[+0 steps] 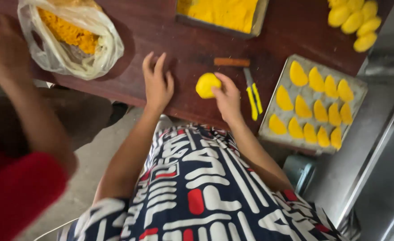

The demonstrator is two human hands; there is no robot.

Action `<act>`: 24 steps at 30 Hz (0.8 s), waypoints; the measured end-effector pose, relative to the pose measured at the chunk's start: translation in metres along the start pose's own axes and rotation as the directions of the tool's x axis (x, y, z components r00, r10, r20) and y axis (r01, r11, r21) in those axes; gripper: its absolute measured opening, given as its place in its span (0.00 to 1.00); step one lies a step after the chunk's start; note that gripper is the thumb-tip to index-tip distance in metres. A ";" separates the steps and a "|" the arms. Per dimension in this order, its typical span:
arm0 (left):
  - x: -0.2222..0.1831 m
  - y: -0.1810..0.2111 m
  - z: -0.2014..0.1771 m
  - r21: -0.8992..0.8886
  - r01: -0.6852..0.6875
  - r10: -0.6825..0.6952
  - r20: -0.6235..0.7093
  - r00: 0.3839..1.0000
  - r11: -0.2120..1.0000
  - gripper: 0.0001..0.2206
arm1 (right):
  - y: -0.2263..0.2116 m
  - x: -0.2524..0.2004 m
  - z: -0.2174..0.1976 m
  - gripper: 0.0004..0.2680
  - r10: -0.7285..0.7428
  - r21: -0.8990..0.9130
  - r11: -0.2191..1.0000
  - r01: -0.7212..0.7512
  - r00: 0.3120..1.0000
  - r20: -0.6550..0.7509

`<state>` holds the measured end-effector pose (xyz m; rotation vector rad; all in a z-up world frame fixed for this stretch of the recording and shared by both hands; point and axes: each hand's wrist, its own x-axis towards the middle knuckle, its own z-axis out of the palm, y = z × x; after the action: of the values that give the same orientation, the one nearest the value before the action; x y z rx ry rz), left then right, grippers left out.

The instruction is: Shaping yellow dough into small pastry forms and arranging them on a metal baking tray.

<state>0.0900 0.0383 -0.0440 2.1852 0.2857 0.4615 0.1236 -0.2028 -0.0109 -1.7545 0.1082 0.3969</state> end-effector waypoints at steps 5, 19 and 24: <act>0.011 -0.002 0.003 0.038 -0.045 0.044 0.032 0.999 0.998 0.26 | -0.024 0.007 0.017 0.19 -0.398 -0.704 0.667 0.244 0.916 -0.059; 0.015 -0.002 0.002 0.007 -0.087 0.087 0.003 0.996 0.996 0.23 | 0.000 0.099 0.057 0.28 -0.373 -0.937 0.323 0.134 0.928 0.004; 0.013 -0.001 -0.011 0.009 -0.057 0.057 0.030 0.998 0.998 0.22 | 0.002 0.100 0.067 0.23 -0.387 -0.935 0.353 0.045 0.917 -0.102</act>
<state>0.0970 0.0516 -0.0358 2.2124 0.2101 0.4594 0.2027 -0.1247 -0.0566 -2.9431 -0.1878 -0.1049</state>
